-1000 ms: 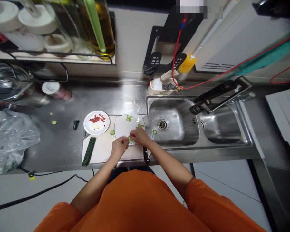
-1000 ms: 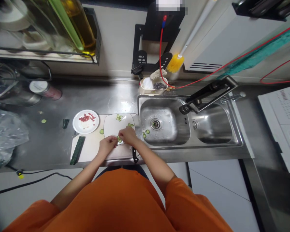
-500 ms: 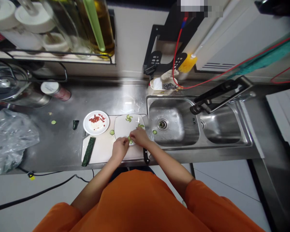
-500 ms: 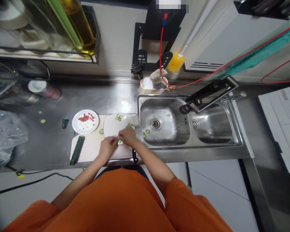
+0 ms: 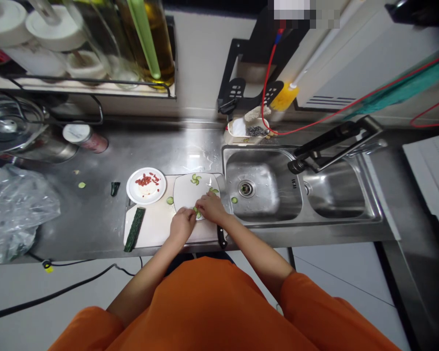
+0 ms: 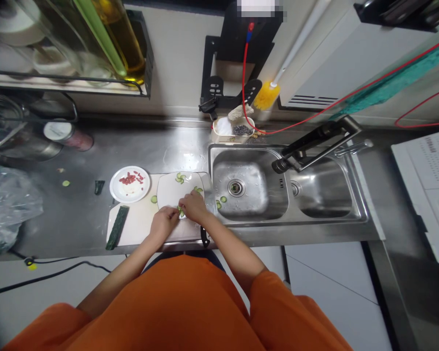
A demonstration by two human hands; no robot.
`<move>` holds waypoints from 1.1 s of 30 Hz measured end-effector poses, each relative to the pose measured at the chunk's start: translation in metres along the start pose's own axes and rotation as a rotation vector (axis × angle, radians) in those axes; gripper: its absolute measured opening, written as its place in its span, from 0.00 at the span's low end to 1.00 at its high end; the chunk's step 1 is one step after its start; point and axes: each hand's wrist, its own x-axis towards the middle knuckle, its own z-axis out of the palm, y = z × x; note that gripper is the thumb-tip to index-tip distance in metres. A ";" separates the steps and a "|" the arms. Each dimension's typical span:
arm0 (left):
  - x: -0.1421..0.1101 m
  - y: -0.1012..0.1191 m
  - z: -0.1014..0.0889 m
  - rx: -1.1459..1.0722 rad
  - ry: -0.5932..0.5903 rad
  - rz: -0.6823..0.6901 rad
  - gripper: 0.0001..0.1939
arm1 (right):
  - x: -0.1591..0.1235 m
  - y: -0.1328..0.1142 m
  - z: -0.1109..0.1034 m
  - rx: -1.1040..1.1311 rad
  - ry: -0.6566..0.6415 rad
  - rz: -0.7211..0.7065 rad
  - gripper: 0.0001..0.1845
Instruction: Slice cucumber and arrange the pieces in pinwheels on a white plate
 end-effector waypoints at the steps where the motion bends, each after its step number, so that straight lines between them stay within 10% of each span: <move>1: 0.000 0.000 0.000 0.003 -0.002 0.002 0.10 | 0.000 0.000 0.000 -0.003 0.002 -0.002 0.10; 24: -0.003 -0.004 -0.004 -0.100 0.056 0.045 0.09 | -0.004 0.004 -0.001 0.033 -0.012 0.032 0.11; 33: 0.002 -0.020 -0.032 -0.028 0.172 -0.051 0.10 | -0.011 0.009 0.000 0.031 0.029 0.070 0.11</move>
